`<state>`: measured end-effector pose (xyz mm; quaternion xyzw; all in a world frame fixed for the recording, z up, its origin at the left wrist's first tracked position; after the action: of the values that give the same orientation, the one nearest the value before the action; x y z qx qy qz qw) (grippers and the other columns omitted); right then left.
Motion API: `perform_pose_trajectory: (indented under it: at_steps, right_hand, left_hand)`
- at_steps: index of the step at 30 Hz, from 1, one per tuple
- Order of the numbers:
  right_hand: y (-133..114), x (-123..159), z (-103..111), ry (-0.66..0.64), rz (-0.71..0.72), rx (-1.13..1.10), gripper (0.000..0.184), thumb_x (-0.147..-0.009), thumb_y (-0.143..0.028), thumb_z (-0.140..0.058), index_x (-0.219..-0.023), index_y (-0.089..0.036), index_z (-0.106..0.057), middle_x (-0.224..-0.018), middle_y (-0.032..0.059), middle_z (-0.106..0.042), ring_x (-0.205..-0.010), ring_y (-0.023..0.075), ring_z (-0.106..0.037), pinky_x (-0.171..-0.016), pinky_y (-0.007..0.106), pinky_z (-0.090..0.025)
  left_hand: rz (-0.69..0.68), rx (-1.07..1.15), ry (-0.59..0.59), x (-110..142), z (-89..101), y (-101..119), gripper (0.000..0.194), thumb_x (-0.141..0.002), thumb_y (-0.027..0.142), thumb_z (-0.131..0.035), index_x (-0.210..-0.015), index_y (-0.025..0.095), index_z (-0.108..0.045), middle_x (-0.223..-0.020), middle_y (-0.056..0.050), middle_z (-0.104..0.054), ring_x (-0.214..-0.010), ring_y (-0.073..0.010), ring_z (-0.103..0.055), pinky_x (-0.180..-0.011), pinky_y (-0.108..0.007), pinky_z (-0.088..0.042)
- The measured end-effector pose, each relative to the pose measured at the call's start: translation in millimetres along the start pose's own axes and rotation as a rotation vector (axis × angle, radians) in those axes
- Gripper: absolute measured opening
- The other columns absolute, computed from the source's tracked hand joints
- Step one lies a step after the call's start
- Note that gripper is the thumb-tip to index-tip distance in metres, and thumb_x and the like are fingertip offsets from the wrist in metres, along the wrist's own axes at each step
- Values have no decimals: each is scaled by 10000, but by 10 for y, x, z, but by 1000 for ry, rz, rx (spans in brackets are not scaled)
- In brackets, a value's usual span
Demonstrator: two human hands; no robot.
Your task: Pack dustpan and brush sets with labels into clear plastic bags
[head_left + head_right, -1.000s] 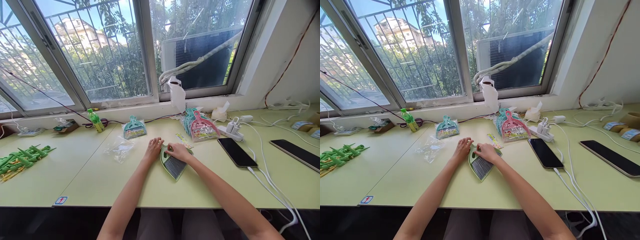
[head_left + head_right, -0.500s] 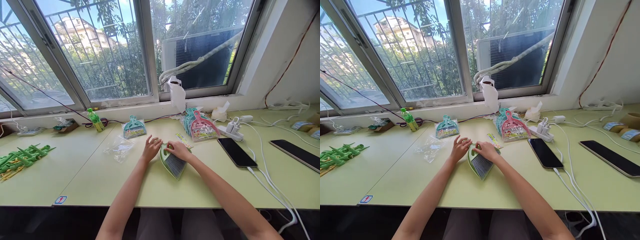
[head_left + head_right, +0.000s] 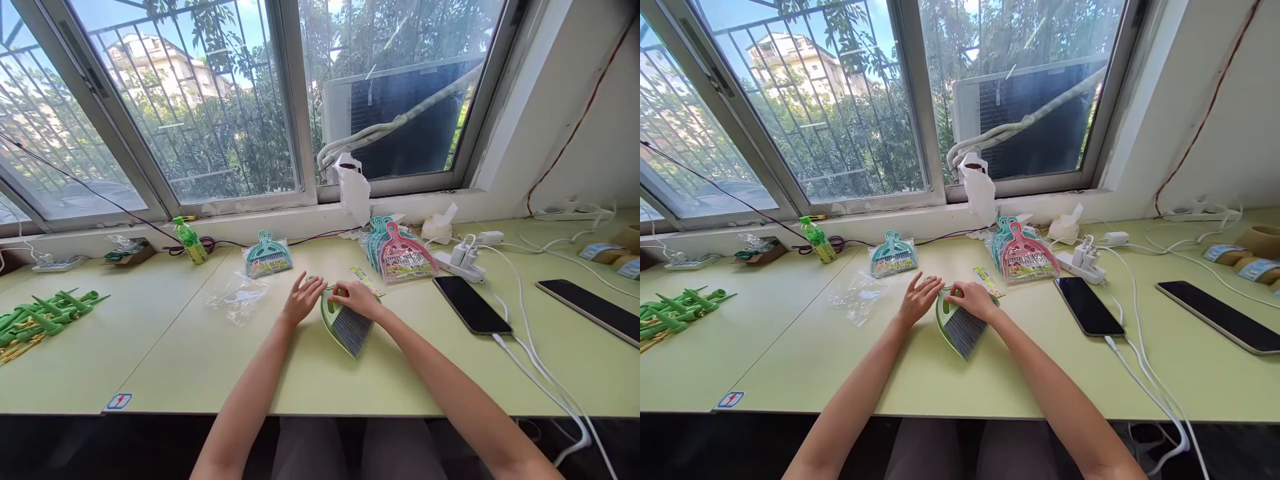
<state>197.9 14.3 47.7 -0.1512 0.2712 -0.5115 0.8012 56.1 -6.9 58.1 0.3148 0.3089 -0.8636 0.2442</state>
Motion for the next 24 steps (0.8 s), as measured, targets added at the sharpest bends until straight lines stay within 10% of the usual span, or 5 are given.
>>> perform_pose_trajectory:
  at_steps: [24]
  right_hand:
    - [47,17,-25,-17,-44,153,318,-912,-494,-516,-878,-219,-673,-700,4,-647,-655,135,-567,-559,241,-263]
  left_hand:
    - [0,87,-228,35,-268,19,247,-914,91,-439,-1054,137,-637,-1144,-113,-681,-1080,-190,-641,-1009,-360,-485]
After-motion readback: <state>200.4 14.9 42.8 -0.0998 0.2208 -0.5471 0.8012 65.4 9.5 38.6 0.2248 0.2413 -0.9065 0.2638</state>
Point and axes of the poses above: each hand's wrist, its own x-axis away from the middle knuckle, its own z-axis out of the back of the hand, y = z × x, the point moved 7 cm from there along -x, towards the middle knuckle
